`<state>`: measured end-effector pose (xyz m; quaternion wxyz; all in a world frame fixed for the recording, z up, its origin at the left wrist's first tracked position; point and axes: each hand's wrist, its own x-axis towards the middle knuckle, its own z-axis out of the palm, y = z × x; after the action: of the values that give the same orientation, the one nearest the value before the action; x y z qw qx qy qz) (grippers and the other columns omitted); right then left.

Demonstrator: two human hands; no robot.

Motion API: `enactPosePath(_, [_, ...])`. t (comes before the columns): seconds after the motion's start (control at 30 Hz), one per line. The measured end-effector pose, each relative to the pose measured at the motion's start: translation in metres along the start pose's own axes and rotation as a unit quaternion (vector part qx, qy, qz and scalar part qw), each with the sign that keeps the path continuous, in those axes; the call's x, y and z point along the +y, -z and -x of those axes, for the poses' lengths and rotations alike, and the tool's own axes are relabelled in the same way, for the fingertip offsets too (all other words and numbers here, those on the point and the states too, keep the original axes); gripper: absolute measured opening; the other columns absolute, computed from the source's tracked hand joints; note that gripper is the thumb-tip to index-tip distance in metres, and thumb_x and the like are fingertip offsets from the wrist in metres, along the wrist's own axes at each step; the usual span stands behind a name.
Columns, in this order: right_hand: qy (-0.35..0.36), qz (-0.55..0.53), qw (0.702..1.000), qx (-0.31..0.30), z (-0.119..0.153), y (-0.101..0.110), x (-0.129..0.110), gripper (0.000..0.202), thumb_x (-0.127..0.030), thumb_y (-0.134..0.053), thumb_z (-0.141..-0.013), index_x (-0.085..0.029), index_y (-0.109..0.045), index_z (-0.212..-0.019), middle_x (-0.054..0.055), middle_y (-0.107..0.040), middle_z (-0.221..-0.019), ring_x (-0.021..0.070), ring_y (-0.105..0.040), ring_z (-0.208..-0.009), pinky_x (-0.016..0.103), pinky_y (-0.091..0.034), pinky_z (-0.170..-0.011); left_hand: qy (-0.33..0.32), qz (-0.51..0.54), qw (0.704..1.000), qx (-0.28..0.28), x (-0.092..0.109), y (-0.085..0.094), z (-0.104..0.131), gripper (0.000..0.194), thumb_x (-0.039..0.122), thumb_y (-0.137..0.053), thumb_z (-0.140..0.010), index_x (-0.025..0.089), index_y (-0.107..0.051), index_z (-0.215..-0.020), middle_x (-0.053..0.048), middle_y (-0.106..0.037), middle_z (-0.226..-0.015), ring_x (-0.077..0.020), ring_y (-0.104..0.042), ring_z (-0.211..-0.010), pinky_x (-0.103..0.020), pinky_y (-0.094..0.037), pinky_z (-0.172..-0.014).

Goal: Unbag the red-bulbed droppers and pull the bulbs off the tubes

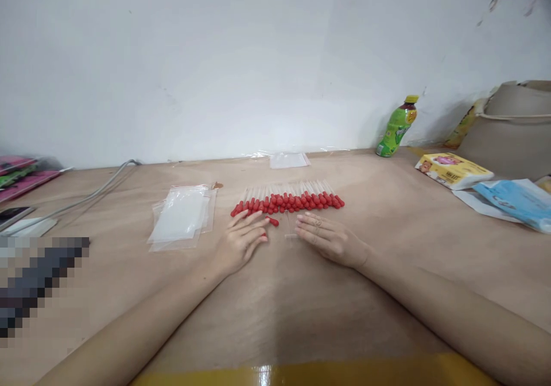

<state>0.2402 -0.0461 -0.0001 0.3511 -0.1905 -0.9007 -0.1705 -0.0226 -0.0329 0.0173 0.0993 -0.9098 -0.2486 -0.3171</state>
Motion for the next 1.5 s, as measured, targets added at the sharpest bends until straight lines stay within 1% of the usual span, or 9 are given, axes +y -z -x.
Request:
enactPosePath(0.1, [-0.096,0.001,0.994,0.05,0.01,-0.009,0.01,0.031,-0.012,-0.046,-0.085,-0.018,-0.055,-0.113,0.006,-0.065,-0.092,0.017,-0.059,-0.095,0.038,-0.049,-0.086,0.025,0.02,0.999,0.033,-0.009,0.0,0.006,0.017,0.022,-0.051,-0.085,0.018,-0.062,-0.098,-0.008,-0.064,-0.107,-0.018,-0.058,-0.102,-0.035,-0.048,-0.088])
enactPosePath(0.23, [-0.192,0.019,0.981,0.035,0.008,-0.019,0.011,0.026,-0.017,-0.047,-0.084,-0.015,-0.059,-0.107,0.004,-0.054,-0.069,0.0146,-0.052,-0.065,0.03,-0.046,-0.059,0.031,0.023,0.998,0.059,-0.011,-0.009,-0.001,0.02,0.022,-0.052,-0.085,0.018,-0.061,-0.102,-0.008,-0.061,-0.097,-0.0149,-0.058,-0.086,-0.029,-0.051,-0.074])
enactPosePath(0.5, [-0.249,-0.017,0.968,-0.012,-0.007,-0.015,-0.003,0.018,-0.012,-0.04,-0.082,-0.015,-0.056,-0.091,0.006,-0.057,-0.077,0.0159,-0.052,-0.073,0.028,-0.041,-0.065,0.03,-0.051,0.998,-0.006,-0.012,-0.033,-0.028,0.018,0.028,-0.051,-0.085,0.017,-0.065,-0.088,-0.005,-0.062,-0.081,-0.0171,-0.051,-0.078,-0.03,-0.045,-0.07])
enactPosePath(0.67, [-0.263,-0.023,0.964,0.001,-0.011,-0.018,-0.005,0.017,-0.012,-0.039,-0.083,-0.016,-0.056,-0.083,0.006,-0.056,-0.076,0.0153,-0.051,-0.069,0.026,-0.042,-0.063,0.045,-0.089,0.994,-0.046,-0.012,-0.022,-0.03,0.028,0.035,-0.046,-0.087,0.015,-0.064,-0.079,-0.007,-0.061,-0.078,-0.0184,-0.052,-0.075,-0.031,-0.043,-0.069])
enactPosePath(0.77, [-0.257,-0.03,0.966,0.002,-0.014,-0.02,-0.006,0.02,-0.013,-0.039,-0.083,-0.015,-0.058,-0.087,0.007,-0.056,-0.076,0.0154,-0.052,-0.069,0.027,-0.043,-0.064,0.144,-0.106,0.984,-0.012,-0.03,0.007,-0.03,0.032,0.036,-0.041,-0.088,0.016,-0.064,-0.079,-0.007,-0.062,-0.081,-0.0186,-0.055,-0.078,-0.03,-0.042,-0.072])
enactPosePath(0.87, [-0.24,-0.035,0.97,-0.015,-0.016,-0.019,-0.008,0.02,-0.016,-0.04,-0.083,-0.015,-0.06,-0.087,0.007,-0.056,-0.075,0.0159,-0.052,-0.07,0.028,-0.043,-0.065,0.326,-0.157,0.932,-0.013,-0.059,0.041,-0.028,0.033,0.04,-0.041,-0.086,0.018,-0.064,-0.08,-0.006,-0.063,-0.08,-0.0188,-0.057,-0.073,-0.028,-0.041,-0.065])
enactPosePath(1.0, [-0.236,-0.031,0.97,-0.044,-0.021,-0.017,-0.011,0.017,-0.02,-0.047,-0.081,-0.014,-0.062,-0.084,0.006,-0.055,-0.072,0.0152,-0.049,-0.068,0.028,-0.039,-0.065,0.454,-0.163,0.864,-0.147,-0.082,0.056,-0.021,0.035,0.041,-0.039,-0.083,0.018,-0.064,-0.075,-0.007,-0.065,-0.072,-0.0215,-0.059,-0.07,-0.027,-0.037,-0.057])
enactPosePath(1.3, [-0.249,-0.005,0.965,-0.08,-0.03,-0.015,-0.018,0.038,-0.048,-0.054,-0.076,-0.015,-0.063,-0.092,0.007,-0.059,-0.077,0.0173,-0.051,-0.073,0.031,-0.031,-0.071,0.472,-0.131,0.841,-0.229,-0.079,0.032,-0.015,0.041,0.05,-0.039,-0.079,0.018,-0.064,-0.071,-0.009,-0.066,-0.069,-0.0244,-0.061,-0.066,-0.028,-0.04,-0.055])
enactPosePath(1.5, [-0.26,-0.041,0.96,-0.099,-0.032,-0.013,-0.019,0.046,-0.053,-0.057,-0.073,-0.015,-0.062,-0.098,0.007,-0.059,-0.081,0.0181,-0.05,-0.078,0.031,-0.03,-0.073,0.433,-0.187,0.873,-0.128,-0.063,0.033,-0.021,0.035,0.045,-0.034,-0.084,0.023,-0.061,-0.084,-0.008,-0.064,-0.091,-0.0265,-0.059,-0.086,-0.032,-0.041,-0.063])
